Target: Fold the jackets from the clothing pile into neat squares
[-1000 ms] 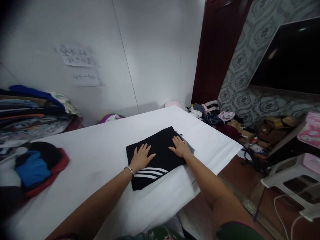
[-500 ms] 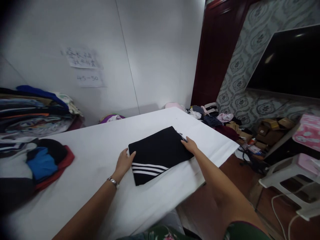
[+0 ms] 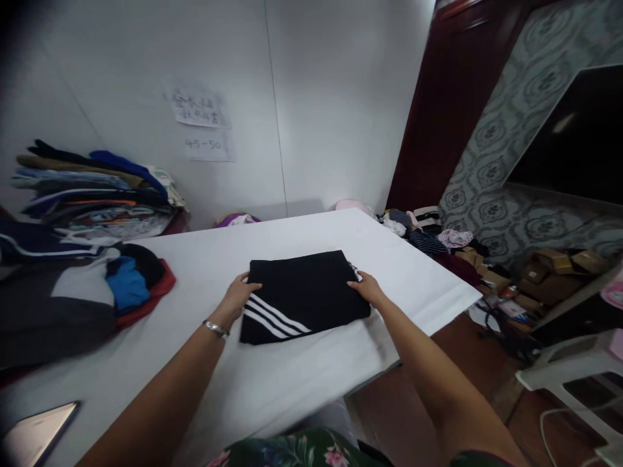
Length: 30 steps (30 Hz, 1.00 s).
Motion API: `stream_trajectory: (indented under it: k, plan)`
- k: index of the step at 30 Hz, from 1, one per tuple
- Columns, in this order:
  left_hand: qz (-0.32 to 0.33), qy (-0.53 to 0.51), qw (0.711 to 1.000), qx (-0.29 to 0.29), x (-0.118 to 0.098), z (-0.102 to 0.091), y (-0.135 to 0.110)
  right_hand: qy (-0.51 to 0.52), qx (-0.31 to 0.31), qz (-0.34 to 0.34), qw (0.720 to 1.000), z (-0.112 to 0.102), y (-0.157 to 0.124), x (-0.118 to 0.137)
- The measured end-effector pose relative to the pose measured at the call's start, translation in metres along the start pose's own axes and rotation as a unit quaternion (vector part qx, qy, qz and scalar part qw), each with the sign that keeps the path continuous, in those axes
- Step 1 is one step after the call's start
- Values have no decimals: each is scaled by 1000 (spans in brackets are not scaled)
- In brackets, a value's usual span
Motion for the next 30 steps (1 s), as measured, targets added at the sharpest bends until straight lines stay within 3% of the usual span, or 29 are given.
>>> stream_trajectory:
  k: [3,5,8,10,12,14,16,18,22,30]
  plan:
    - [-27,-1,1000,0,23,-37,-3,12,15,-58,998,28,-29,8]
    - [-32,36,999,19,34,-52,-7,-43,10,-83,996,36,-43,13]
    - [3,218,975,43,30,-62,-10,-171,-28,-104,979,30,-51,31]
    - [78,350,932,48,8,-56,-9,-216,-63,-162,961,27,-55,63]
    - [165,427,887,54,-17,-39,-12,-225,-82,-238,941,34,-58,103]
    - [210,472,853,69,-30,-17,-14,-230,-74,-281,929,51,-57,136]
    - [222,512,826,84,-30,0,-15,-252,-55,-277,926,72,-46,154]
    - [217,540,806,107,-20,13,-14,-283,-35,-231,930,88,-28,154]
    - [203,553,797,133,4,20,-14,-315,10,-116,942,99,6,122]
    - [202,548,803,121,7,19,-15,-324,1,-110,940,104,16,108]
Point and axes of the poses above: each hand's wrist, its own y-axis towards the middle knuckle, its own z-axis out of the palm, x = y × z, the point moved 9 cm from there along y, towards the middle knuckle, and after that the axes turned 12 degrees about z, right-handed, at the moved point
